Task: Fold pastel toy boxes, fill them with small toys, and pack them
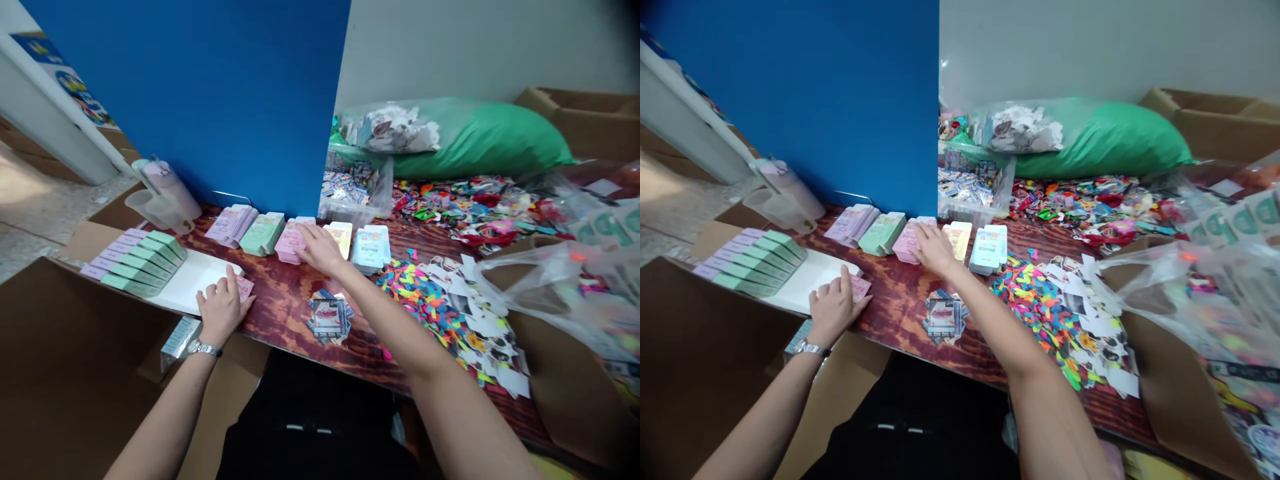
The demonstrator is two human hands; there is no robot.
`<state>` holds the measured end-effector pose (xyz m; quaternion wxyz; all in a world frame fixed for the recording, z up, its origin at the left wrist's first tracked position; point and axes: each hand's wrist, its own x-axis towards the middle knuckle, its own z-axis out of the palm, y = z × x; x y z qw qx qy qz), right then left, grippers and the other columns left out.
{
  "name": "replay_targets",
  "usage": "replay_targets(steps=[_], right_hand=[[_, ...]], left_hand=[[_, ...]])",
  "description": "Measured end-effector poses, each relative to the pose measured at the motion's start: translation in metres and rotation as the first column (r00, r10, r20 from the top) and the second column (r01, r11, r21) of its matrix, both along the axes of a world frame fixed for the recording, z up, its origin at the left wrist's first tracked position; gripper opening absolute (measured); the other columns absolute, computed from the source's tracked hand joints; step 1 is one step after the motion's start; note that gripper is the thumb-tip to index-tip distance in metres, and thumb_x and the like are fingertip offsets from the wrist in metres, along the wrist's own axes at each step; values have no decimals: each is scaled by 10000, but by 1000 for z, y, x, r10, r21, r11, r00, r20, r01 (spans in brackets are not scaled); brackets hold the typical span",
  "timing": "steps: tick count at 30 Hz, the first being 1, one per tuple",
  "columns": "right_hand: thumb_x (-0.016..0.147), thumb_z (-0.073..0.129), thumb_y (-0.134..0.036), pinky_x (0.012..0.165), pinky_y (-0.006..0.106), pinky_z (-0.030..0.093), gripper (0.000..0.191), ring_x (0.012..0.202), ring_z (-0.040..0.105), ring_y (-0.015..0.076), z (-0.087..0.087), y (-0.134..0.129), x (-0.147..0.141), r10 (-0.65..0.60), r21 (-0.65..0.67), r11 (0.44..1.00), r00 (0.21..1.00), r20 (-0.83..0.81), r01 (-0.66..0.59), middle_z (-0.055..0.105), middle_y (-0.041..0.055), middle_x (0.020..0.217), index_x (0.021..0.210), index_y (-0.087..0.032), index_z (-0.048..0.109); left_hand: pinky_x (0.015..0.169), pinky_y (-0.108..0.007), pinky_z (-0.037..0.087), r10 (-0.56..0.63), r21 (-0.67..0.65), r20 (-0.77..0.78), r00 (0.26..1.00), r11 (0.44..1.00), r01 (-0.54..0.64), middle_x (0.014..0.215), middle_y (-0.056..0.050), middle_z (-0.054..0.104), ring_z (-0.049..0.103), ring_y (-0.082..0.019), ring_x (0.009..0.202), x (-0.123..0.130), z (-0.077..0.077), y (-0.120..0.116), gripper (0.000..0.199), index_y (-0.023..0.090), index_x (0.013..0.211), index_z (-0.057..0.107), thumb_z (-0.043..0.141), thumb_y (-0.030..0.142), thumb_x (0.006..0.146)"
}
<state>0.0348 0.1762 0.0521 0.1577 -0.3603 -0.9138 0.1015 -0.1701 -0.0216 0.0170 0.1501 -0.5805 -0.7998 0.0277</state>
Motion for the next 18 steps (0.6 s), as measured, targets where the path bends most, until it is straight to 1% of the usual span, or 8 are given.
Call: replay_targets(steps=[3,5,7,10,12,14,16,18], right_hand=[[834,654,-473,1129,549,268,837,1423,228,388,1,40,-24,-14,-96,995,982,189,32,264,168,1563,1501,-115,297],[748,729,-522,1105,585,272,936,1416,207,434,0,53,-31,16,-140,990,967,253,20,290,174,1551,1493,-133,318],[695,774,-522,1078,598,291,947,1379,256,457,-1,56,-34,31,-135,991,962,270,6,384,179,1499,1467,-150,373],[687,790,-501,1062,567,308,964,1326,323,429,1,50,-35,9,-84,996,966,258,13,455,189,1436,1472,-143,359],[777,731,-453,1072,511,304,864,1310,338,373,6,43,-35,-20,-32,999,973,229,28,473,178,1414,1482,-143,339],[909,587,-364,1060,457,317,584,1263,371,314,15,34,-33,-65,34,998,987,145,60,546,152,1332,1432,-157,428],[975,458,-296,1022,422,351,378,1181,417,276,24,20,-25,-103,83,991,995,-8,103,629,124,1193,1314,-169,565],[982,440,-286,997,403,382,325,1114,445,257,33,1,-14,-99,103,987,977,-187,119,671,104,1089,1205,-173,646]], left_hand=[[874,-585,386,-23,28,21,1000,999,22,1103,-228,603,560,-374,942,1,0,-1,888,23,1498,186,459,590,872],[908,-643,358,-37,79,36,999,996,34,1177,-253,585,555,-402,1007,0,2,-1,881,36,1494,211,461,602,867],[961,-690,301,-73,157,42,996,985,65,1285,-280,529,504,-442,1137,1,4,0,868,51,1489,241,476,604,862],[1043,-686,232,-191,297,60,980,940,165,1386,-281,456,401,-453,1285,11,11,8,836,63,1488,256,520,554,865],[1073,-640,250,-297,391,102,950,890,236,1390,-264,456,395,-428,1306,23,18,19,816,67,1491,248,548,500,869],[1075,-573,314,-399,465,172,901,839,283,1375,-258,462,415,-393,1297,39,26,33,811,59,1490,240,568,466,871],[1058,-517,370,-469,517,244,849,804,295,1371,-268,451,428,-371,1288,56,32,48,845,36,1488,220,582,475,863],[1048,-502,389,-485,546,296,823,793,271,1382,-292,427,423,-380,1290,72,35,61,941,3,1488,182,606,528,832]])
